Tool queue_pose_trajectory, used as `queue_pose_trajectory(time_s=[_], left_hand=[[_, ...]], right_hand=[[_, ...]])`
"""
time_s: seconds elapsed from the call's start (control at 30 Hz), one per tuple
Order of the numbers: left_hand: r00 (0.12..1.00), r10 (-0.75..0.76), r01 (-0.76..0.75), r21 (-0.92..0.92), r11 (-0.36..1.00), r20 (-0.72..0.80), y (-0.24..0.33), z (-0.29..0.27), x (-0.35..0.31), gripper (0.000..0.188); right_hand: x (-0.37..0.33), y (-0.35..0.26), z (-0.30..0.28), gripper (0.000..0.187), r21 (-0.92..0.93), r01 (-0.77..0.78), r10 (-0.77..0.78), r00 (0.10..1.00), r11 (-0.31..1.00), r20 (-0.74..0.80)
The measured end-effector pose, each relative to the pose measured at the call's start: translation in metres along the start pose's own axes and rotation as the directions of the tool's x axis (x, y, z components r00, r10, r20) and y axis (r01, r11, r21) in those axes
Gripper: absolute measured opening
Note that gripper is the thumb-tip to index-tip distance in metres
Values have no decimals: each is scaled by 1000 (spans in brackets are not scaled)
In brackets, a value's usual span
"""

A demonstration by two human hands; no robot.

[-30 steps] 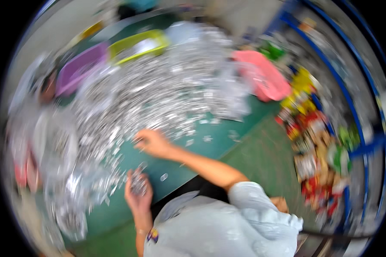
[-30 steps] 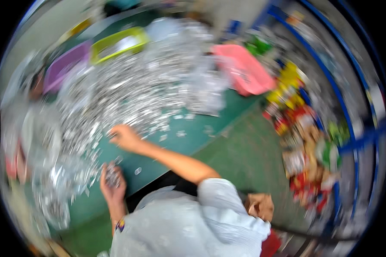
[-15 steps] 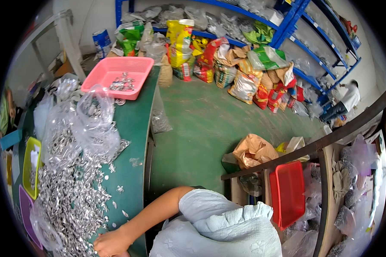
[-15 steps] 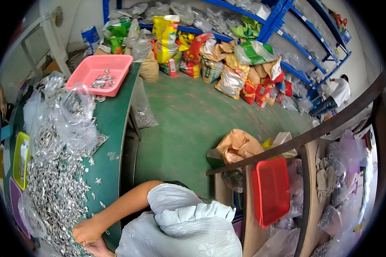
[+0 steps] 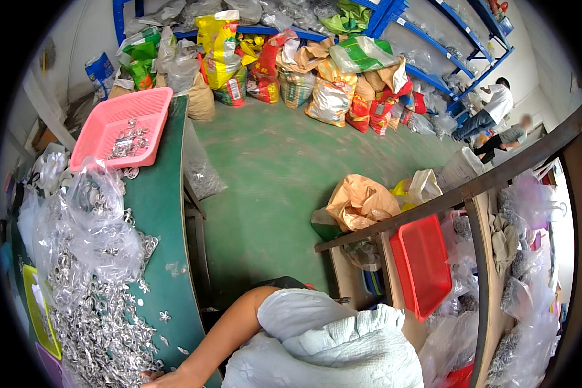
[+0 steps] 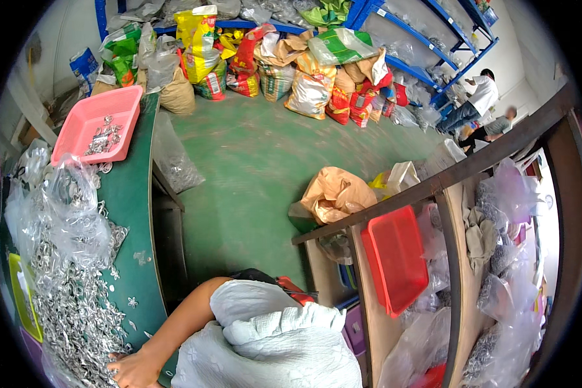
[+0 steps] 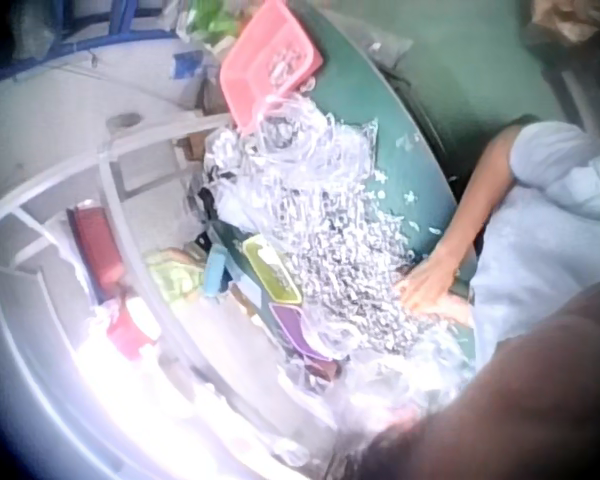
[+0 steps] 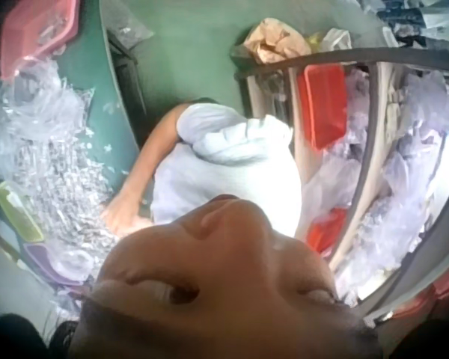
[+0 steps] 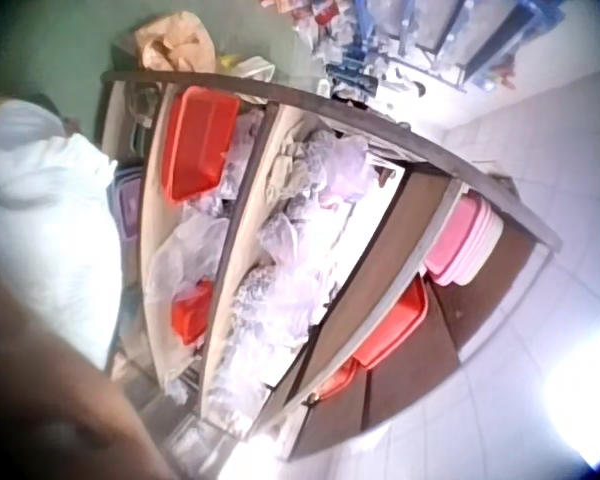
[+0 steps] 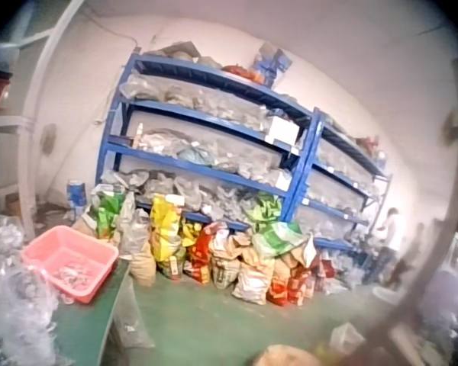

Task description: The person assembles small silver metal keychains by hand at a green workbench. They pick up individual metal rings and decorative charms, link them together, and place the finished units into clear plastic bags. The workspace is cluttered with loose components and filled bags.

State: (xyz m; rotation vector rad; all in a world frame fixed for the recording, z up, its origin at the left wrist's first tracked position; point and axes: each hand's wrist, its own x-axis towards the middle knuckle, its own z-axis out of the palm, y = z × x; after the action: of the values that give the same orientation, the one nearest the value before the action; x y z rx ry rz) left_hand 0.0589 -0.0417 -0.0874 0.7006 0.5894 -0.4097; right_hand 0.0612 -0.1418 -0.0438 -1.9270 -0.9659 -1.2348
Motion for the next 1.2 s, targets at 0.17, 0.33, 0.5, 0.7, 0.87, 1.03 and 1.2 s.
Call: queue_pose_trajectory(time_s=[0.17,0.33,0.5,0.7,0.87,1.03,1.2], left_hand=[[1000,-19,19,5,1000,12,3,2,1,26],[1000,11,-10,-85,996,4,20,-15,-11,26],[1000,22,-21,-227,974,4,27,-25,-38,25],[998,52,-30,-397,917,45,15,-27,-64,25],[984,78,4,-463,886,157,6,-27,-72,24],[990,-58,126,-641,757,127,12,-12,-89,8],[960,-49,233,-693,682,274,9,-26,-93,14]], right_hand=[[7,-1,-12,20,92,-38,34,998,995,44],[-2,-4,12,23,14,-68,67,997,998,48],[13,-25,0,17,137,-218,175,946,966,274],[28,-35,-8,34,225,-374,300,904,900,304],[19,-42,-5,31,265,-389,262,873,882,411],[12,-10,-32,36,7,-605,551,731,796,402],[-6,22,-35,55,-465,-475,661,604,747,445]])
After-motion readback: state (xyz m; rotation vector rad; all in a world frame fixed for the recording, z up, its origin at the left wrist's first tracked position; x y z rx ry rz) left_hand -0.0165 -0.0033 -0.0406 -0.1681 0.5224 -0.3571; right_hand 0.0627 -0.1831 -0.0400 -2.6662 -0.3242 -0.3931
